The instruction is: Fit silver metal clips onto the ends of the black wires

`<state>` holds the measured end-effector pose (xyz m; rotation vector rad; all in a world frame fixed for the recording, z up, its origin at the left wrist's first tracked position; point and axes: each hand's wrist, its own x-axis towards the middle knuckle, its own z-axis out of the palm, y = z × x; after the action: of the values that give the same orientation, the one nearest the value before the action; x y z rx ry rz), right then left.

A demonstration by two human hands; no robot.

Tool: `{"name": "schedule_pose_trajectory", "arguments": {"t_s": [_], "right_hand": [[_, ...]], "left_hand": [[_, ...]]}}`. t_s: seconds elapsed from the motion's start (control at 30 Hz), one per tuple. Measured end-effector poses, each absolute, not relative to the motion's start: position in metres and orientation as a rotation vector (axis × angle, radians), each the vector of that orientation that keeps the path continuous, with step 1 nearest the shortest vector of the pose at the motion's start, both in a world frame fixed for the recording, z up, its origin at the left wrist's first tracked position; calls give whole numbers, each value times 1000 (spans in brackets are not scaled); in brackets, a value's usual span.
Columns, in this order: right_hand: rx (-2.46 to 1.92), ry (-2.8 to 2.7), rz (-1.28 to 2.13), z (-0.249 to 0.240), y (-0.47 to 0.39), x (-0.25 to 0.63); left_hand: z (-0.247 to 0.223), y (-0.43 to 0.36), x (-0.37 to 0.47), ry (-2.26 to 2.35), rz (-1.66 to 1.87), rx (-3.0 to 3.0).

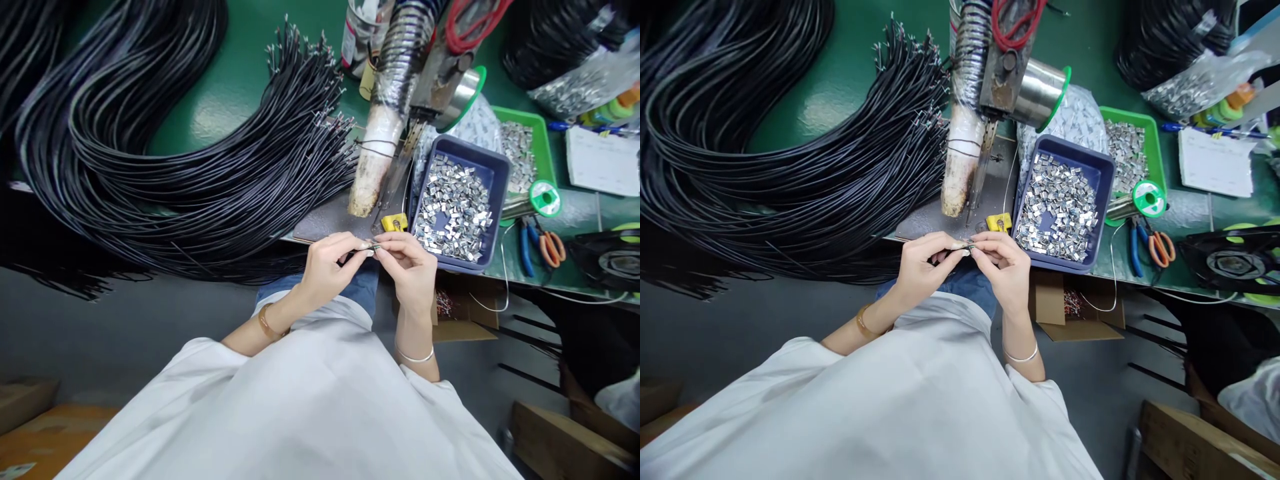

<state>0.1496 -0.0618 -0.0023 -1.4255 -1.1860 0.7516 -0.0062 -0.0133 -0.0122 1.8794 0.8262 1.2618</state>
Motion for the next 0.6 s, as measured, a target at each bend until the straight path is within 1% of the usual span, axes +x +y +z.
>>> {"name": "schedule_pose_trajectory", "arguments": {"t_s": [0.13,0.27,0.33,0.4,0.47,0.6], "right_hand": [[-1464,-1313,693,3,-64,153],[-1566,-1510,557,10,-66,154],[-1553,-1483,580,11,-67,154],[-1475,-1359,693,9,-66,152],[-1379,-1236,791,6,-66,148],[-1327,-1161,756,2,-65,137]], "left_hand": [[-15,-11,-9,772,1239,2051],[-20,-12,-10,833,1056,2386],[-19,-16,-9,841,1019,2378],[-14,-20,-9,806,1046,2158],[-8,-23,-8,755,1026,1793],[0,-19,-7,619,790,1102]]}}
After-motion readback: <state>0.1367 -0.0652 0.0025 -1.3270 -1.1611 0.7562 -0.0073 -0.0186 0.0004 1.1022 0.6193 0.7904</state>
